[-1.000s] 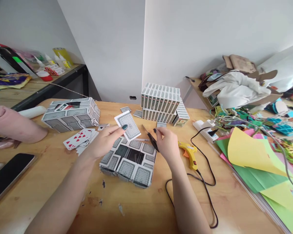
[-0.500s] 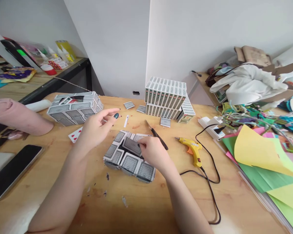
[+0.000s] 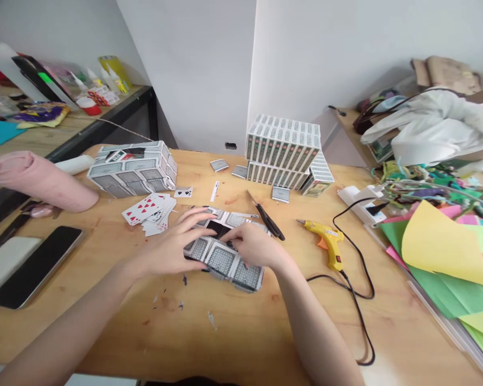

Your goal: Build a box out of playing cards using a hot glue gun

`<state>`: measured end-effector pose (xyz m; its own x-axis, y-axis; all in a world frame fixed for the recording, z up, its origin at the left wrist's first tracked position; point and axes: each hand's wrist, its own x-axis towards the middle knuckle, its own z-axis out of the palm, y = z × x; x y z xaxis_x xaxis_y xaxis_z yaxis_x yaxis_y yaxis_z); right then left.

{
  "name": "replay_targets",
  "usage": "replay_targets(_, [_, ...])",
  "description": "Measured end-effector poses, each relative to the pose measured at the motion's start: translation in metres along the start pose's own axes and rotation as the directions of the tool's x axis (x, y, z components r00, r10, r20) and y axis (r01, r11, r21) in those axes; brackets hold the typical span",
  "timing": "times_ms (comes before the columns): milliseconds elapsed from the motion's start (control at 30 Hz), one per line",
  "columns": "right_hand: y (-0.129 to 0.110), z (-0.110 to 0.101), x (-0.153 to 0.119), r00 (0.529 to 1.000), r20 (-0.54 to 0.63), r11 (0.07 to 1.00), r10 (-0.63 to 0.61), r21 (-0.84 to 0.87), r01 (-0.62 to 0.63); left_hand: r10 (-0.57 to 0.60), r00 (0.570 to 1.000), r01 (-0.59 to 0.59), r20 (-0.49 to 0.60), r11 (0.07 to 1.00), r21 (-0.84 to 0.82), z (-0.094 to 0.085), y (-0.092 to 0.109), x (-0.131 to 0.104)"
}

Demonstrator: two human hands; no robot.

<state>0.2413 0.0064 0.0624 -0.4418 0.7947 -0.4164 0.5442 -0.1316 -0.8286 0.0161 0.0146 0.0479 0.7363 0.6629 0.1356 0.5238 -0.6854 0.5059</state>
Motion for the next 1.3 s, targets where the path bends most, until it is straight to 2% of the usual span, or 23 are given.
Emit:
replay_targets(167, [0.000,-0.002,0.001,0.998,0.058,0.996,-0.037,0.081,0.032,-0.025,1.000,0.025,-0.005,0.997,-0.068,0.001,-0.003,0.001])
replay_targets(400, [0.002,0.004,0.001,0.993,0.121,0.965,-0.012,0.260,-0.020,-0.025,1.000,0.026,0.008,0.995,-0.095,0.003,-0.007,0.005])
replay_targets(533, [0.001,0.016,0.005,0.995,-0.048,0.982,0.084,0.172,-0.074,-0.031,0.999,0.036,0.041,0.990,-0.133,-0.001,-0.004,0.013])
replay_targets(667, [0.000,0.022,0.008,0.985,-0.164,0.997,0.047,0.063,-0.037,0.019,0.991,0.003,0.134,0.986,-0.164,-0.008,-0.008,0.020])
replay_targets(867, [-0.002,0.022,0.008,0.982,-0.160,0.995,0.104,0.019,-0.102,0.111,0.946,-0.033,0.306,0.968,-0.247,-0.023,-0.021,0.035])
replay_targets(1033, [-0.001,0.022,0.009,0.978,-0.159,0.991,0.135,0.023,-0.133,0.067,0.932,0.066,0.357,0.935,-0.347,-0.030,-0.019,0.049])
replay_targets(1200, [-0.001,0.022,0.008,0.978,-0.162,0.991,0.128,-0.009,-0.131,0.069,0.906,0.019,0.417,0.979,-0.205,-0.031,-0.013,0.051])
replay_targets(1300, [-0.002,0.023,0.008,0.979,-0.159,0.991,0.126,-0.024,-0.131,0.065,0.926,-0.005,0.373,0.987,-0.159,-0.029,-0.014,0.048])
